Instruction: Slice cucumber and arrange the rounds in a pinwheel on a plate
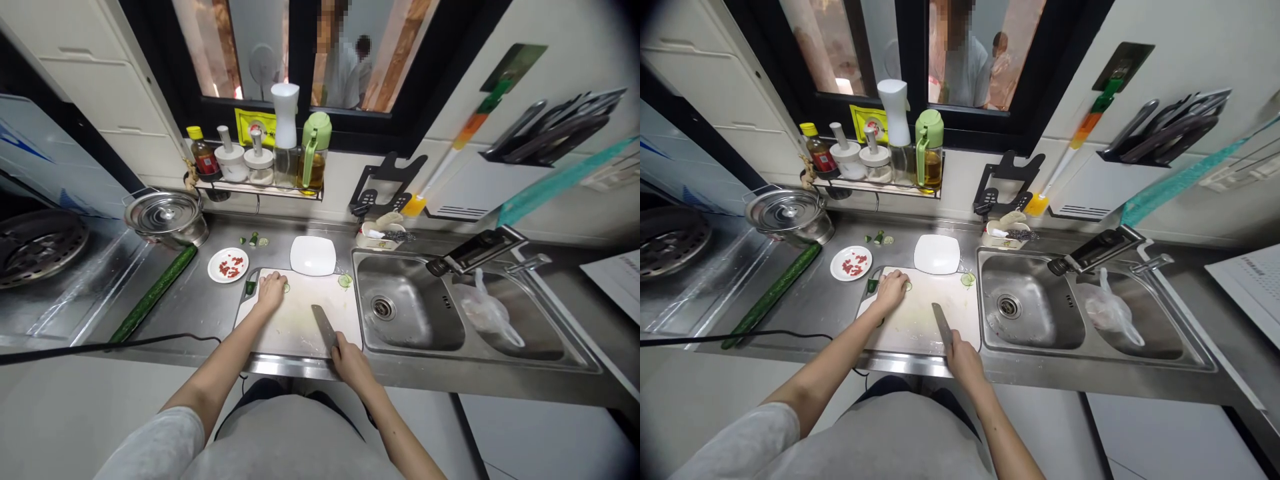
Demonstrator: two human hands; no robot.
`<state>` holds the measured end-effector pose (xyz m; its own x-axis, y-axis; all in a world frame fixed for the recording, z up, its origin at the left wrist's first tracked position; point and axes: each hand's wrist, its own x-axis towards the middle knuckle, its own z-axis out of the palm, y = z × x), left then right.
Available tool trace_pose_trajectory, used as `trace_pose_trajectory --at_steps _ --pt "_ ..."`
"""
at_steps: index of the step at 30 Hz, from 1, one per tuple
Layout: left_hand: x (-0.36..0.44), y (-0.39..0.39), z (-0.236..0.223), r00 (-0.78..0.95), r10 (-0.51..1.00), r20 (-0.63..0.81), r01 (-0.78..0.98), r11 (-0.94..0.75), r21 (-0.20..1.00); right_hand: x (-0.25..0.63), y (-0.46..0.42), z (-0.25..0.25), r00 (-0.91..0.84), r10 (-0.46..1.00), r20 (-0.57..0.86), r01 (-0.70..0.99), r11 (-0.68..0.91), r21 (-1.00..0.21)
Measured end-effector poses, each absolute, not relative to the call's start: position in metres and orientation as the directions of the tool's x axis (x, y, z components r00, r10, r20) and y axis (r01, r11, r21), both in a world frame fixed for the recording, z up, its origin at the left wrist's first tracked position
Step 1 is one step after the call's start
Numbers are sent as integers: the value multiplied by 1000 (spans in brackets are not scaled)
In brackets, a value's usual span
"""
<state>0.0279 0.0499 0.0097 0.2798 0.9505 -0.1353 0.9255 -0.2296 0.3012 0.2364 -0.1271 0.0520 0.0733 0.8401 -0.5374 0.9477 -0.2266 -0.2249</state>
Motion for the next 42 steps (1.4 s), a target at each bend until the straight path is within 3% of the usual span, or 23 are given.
trace_pose_trajectory --at_steps 9,22,42 --pt "20 38 15 95 929 -357 794 146 591 231 -121 54 46 835 -549 949 -208 -237" --pt "6 -12 7 80 920 -383 919 81 385 189 -114 62 -107 813 -573 980 -12 -200" --pt "8 -5 -4 139 931 -338 908 17 419 173 -105 62 -138 800 -584 989 79 -126"
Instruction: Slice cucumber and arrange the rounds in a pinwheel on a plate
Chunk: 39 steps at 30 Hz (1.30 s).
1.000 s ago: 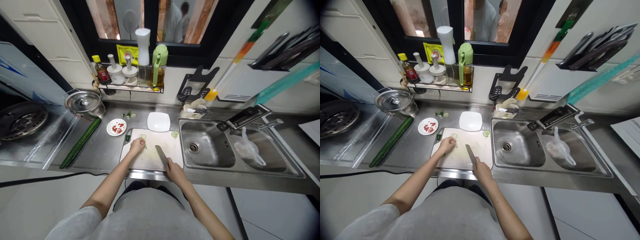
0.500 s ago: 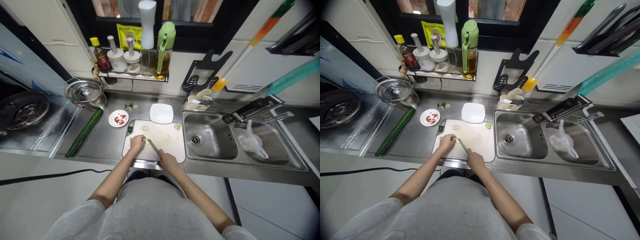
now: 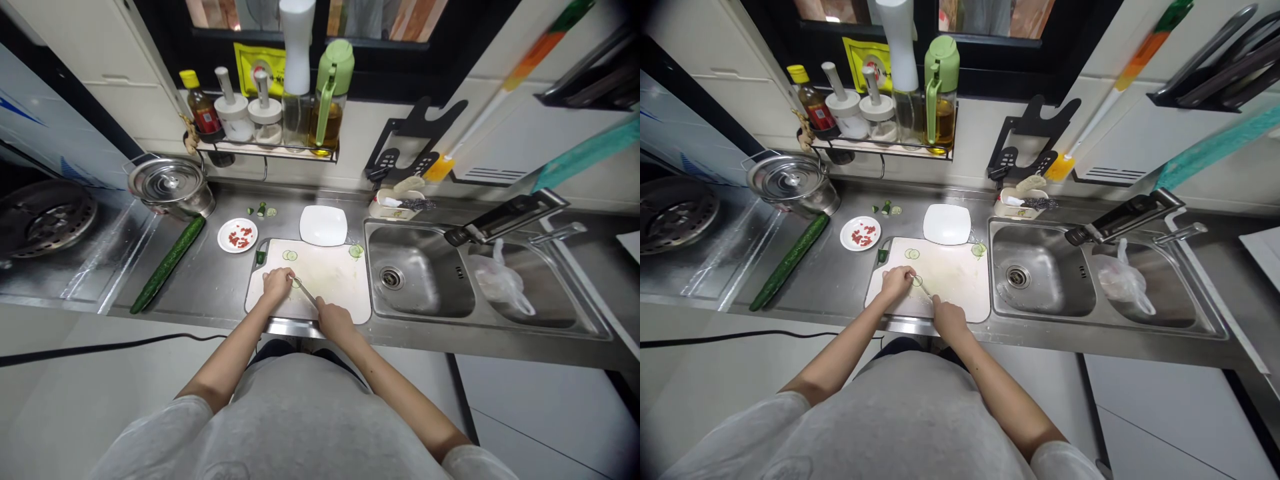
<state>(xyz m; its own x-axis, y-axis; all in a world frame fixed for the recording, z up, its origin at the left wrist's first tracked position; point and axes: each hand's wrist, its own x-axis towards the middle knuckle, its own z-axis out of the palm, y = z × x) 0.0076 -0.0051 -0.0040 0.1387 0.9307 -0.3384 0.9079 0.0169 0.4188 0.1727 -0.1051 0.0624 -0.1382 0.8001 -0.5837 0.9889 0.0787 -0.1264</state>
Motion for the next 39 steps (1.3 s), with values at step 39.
trace_pose_trajectory --at_steps 39 --pt "10 0 -8 182 912 -368 929 -37 368 187 -121 55 -128 759 -639 990 62 -124"
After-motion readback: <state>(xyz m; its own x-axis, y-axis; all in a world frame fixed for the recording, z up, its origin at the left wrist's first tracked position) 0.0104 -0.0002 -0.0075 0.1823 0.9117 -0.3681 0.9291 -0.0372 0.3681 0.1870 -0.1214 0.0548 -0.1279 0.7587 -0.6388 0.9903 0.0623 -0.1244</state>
